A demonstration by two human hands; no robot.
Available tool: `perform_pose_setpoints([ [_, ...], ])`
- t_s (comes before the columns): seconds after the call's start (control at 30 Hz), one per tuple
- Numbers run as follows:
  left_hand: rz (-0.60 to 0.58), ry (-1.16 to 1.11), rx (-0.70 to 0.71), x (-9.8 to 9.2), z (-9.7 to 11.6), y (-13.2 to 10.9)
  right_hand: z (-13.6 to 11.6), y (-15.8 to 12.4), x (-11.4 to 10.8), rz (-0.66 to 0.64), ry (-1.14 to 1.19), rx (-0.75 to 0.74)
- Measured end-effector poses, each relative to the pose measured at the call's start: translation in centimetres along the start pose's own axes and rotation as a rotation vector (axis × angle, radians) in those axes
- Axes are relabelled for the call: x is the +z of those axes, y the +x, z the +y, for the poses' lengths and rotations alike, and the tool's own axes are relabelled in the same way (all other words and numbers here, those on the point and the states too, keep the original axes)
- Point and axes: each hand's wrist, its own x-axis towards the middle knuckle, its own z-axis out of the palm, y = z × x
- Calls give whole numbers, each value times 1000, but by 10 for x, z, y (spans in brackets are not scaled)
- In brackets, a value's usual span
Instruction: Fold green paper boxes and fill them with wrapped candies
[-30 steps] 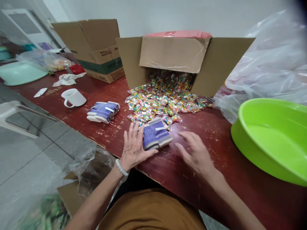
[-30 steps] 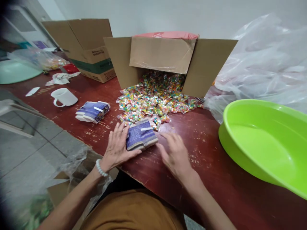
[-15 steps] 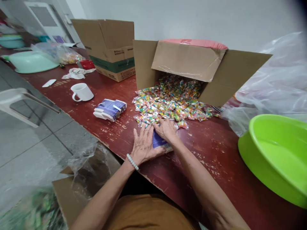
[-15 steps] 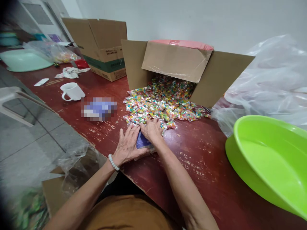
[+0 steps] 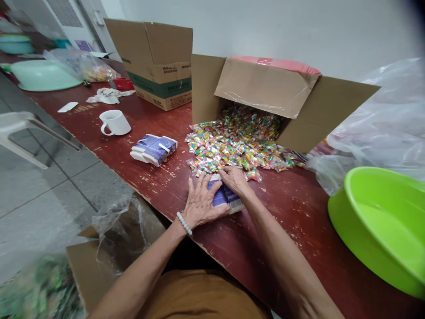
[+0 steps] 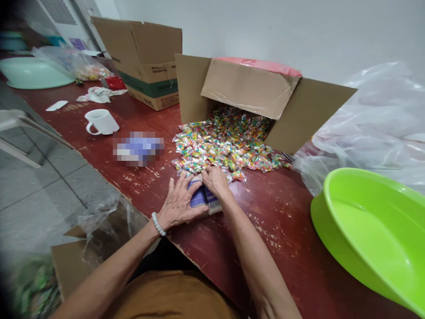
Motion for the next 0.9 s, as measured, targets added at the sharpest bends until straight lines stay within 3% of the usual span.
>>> perform_pose_setpoints([
  [0.43, -40, -78, 22, -4, -6, 2, 33, -2, -4, 30, 344, 14],
  [0.7, -18, -52, -5, -2, 1, 3, 30, -15, -10, -33, 432, -36],
  [0.9, 55, -105, 37, 5, -5, 2, 32, -21, -13, -71, 435, -53],
])
